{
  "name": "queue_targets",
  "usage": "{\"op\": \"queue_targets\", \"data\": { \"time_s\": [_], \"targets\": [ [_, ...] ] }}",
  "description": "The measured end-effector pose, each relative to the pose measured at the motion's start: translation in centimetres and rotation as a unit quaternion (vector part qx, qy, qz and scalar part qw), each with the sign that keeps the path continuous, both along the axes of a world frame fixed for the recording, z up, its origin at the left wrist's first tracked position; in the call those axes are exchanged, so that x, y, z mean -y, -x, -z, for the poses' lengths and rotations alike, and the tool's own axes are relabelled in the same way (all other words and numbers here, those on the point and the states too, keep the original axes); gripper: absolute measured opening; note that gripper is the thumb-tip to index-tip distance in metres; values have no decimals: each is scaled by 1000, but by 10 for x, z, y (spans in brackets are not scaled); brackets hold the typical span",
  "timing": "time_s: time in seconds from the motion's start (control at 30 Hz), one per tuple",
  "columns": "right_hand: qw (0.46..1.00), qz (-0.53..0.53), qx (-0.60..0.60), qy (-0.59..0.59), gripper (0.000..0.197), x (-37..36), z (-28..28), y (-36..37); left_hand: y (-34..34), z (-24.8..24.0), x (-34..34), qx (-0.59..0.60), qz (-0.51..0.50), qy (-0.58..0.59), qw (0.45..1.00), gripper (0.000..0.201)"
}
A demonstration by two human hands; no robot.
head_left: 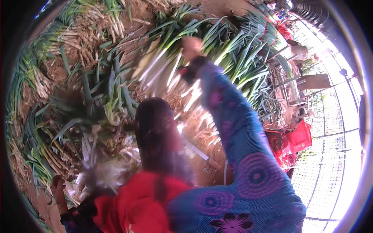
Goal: The person cleans leeks by hand, peeling away the outer layers and placing each cleaned leek onto a pile. This process is repeated as the person reaches for more leeks from the ground.
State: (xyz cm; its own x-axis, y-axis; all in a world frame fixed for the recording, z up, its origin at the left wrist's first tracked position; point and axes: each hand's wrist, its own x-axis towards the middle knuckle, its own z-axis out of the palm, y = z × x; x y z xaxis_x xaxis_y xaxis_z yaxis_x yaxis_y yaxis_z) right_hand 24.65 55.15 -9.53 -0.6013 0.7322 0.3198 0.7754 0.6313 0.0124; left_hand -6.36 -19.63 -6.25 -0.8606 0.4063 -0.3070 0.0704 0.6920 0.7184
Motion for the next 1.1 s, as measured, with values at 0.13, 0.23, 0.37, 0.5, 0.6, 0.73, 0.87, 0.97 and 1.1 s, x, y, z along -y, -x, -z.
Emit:
{"op": "queue_targets", "data": {
  "time_s": [0.13, 0.23, 0.37, 0.5, 0.6, 0.73, 0.87, 0.97, 1.1],
  "targets": [
    [872, -451, -185, -53, 48, 125, -36, 142, -15, -29, -2, -182, 134, 14, 974, 53],
    [817, -565, -73, 87, 65, 161, -73, 182, -27, -32, -44, -164, 71, 24, 984, 39],
    [567, -211, -211, 768, 38, 190, -35, 231, -10, -44, -76, -186, -87, 101, 973, 28],
    [511, -179, -170, 823, 26, 316, 22, 293, -8, -41, -23, -274, -192, -35, 942, 17],
    [482, -136, -125, 856, 23, 377, 74, 322, 9, -40, -35, -244, -209, -157, 934, 20],
    [409, -109, -72, 903, 20, 472, 135, 362, 11, -73, -30, -240, -227, -259, 908, 22],
    [376, -118, -78, 916, 32, 543, 190, 391, 6, -85, -21, -203, -262, -331, 883, 23],
    [405, -106, -87, 904, 39, 591, 227, 413, -5, -107, -24, -116, -339, -309, 881, 23],
    [527, -90, -24, 845, 39, 620, 283, 436, -2, -104, -18, -140, -313, -360, 868, 19]
  ]
}}
